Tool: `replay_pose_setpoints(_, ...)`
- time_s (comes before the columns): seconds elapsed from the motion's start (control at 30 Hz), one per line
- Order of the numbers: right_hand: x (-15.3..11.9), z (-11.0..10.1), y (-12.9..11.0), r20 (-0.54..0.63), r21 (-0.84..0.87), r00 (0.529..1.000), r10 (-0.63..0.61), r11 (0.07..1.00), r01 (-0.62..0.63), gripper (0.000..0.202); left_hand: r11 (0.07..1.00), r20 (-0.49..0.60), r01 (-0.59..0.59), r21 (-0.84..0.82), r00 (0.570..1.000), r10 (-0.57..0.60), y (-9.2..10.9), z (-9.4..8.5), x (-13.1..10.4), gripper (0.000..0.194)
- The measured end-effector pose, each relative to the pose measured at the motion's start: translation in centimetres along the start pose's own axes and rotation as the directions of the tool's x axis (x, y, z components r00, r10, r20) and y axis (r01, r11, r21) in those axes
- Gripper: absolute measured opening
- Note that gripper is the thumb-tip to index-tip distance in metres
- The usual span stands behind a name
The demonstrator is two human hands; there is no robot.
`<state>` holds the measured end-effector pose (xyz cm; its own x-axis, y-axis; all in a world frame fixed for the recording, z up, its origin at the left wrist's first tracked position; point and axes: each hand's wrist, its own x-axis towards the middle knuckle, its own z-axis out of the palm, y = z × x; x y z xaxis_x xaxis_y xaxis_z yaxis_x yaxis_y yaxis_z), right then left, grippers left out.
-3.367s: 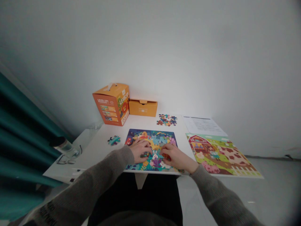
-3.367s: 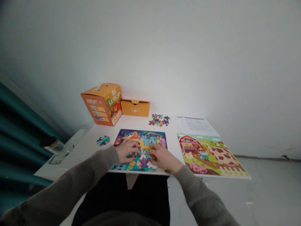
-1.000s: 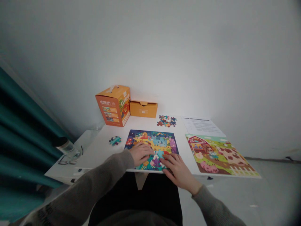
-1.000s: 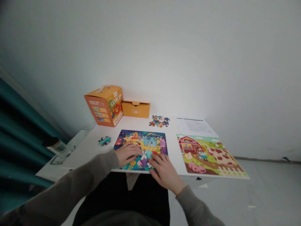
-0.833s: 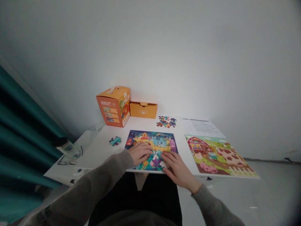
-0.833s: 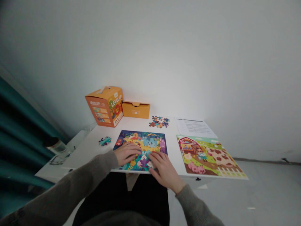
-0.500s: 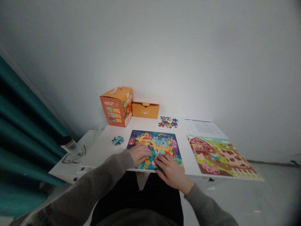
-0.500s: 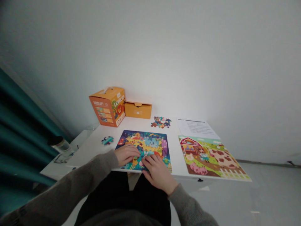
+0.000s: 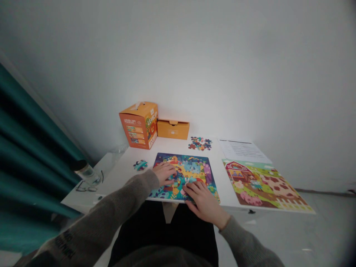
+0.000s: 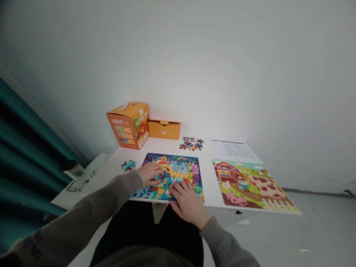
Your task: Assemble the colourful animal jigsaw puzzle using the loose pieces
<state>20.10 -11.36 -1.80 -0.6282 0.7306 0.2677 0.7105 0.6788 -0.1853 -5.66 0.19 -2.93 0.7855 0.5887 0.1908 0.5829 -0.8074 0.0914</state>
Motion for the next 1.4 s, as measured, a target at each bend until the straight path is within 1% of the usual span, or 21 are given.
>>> replay_pose_setpoints(0.2,-0.1,0.0,0.1,-0.001,0.004,1.0,-0.004,1.0,0.004,0.042,0.991,-0.017,0.084,0.105,0.996,-0.082,-0.1,-0.3,0.4,0.027)
replay_pose_setpoints(0.27,0.0,0.0,0.1,-0.002,0.009,1.0,-0.003,1.0,0.003,0.042,0.99,-0.04,0.094,0.108,0.995,-0.09,0.0,-0.5,0.3,0.024)
replay_pose_setpoints(0.37,0.0,-0.1,0.0,-0.001,0.013,1.0,-0.002,1.0,0.002,0.044,1.0,-0.072,0.023,0.009,0.997,-0.022,0.9,-0.4,0.2,0.028)
replay_pose_setpoints(0.43,0.1,-0.1,0.0,-0.004,0.015,1.0,-0.003,1.0,0.003,0.044,0.997,-0.069,-0.036,-0.069,0.997,0.032,1.9,-0.1,0.1,0.029)
replay_pose_setpoints(0.5,0.1,-0.1,-0.1,-0.007,0.015,1.0,-0.005,1.0,0.005,0.043,0.993,-0.053,-0.057,-0.105,0.997,0.052,2.8,0.0,0.1,0.026)
replay_pose_setpoints(0.63,0.0,0.0,-0.1,0.001,0.009,1.0,-0.003,1.0,0.003,0.045,0.994,-0.027,-0.063,-0.087,0.998,0.061,3.7,-0.1,0.1,0.025)
replay_pose_setpoints(0.73,0.0,0.0,-0.1,0.012,0.004,1.0,-0.001,1.0,0.0,0.045,0.994,-0.02,-0.075,-0.084,0.997,0.073,3.7,-0.3,0.2,0.025)
replay_pose_setpoints(0.87,0.0,0.0,-0.2,0.013,0.025,1.0,0.008,1.0,-0.008,0.043,0.992,-0.01,-0.08,-0.093,0.997,0.08,3.8,-0.3,0.3,0.019)
replay_pose_setpoints(0.97,-0.1,-0.4,0.0,0.012,0.078,1.0,0.002,0.997,-0.003,0.041,0.995,-0.01,-0.064,-0.083,0.998,0.063,4.3,-0.4,0.3,0.03)
replay_pose_setpoints(1.03,-0.2,-0.8,0.6,-0.017,0.114,1.0,0.004,0.993,-0.002,0.038,0.997,-0.035,-0.04,-0.068,0.999,0.038,4.8,-0.6,0.3,0.036)
replay_pose_setpoints(1.13,-0.5,-1.5,2.0,-0.095,0.136,0.993,0.065,0.989,-0.052,0.031,0.998,-0.078,-0.02,-0.065,0.997,0.015,5.6,-1.0,0.3,0.038)
replay_pose_setpoints(1.23,-0.9,-1.8,3.4,-0.133,0.14,0.986,0.102,0.987,-0.083,0.026,0.996,-0.072,-0.027,-0.085,0.997,0.021,6.0,-0.9,0.5,0.043)
replay_pose_setpoints(1.33,-1.3,-1.6,4.0,-0.135,0.136,0.987,0.091,0.988,-0.072,0.025,0.995,-0.052,-0.035,-0.093,0.998,0.03,6.1,-0.3,0.5,0.054)
replay_pose_setpoints(1.4,-1.5,-1.4,3.9,-0.105,0.123,0.992,0.067,0.991,-0.054,0.026,0.994,-0.042,-0.037,-0.102,0.999,0.033,6.1,0.1,0.6,0.058)
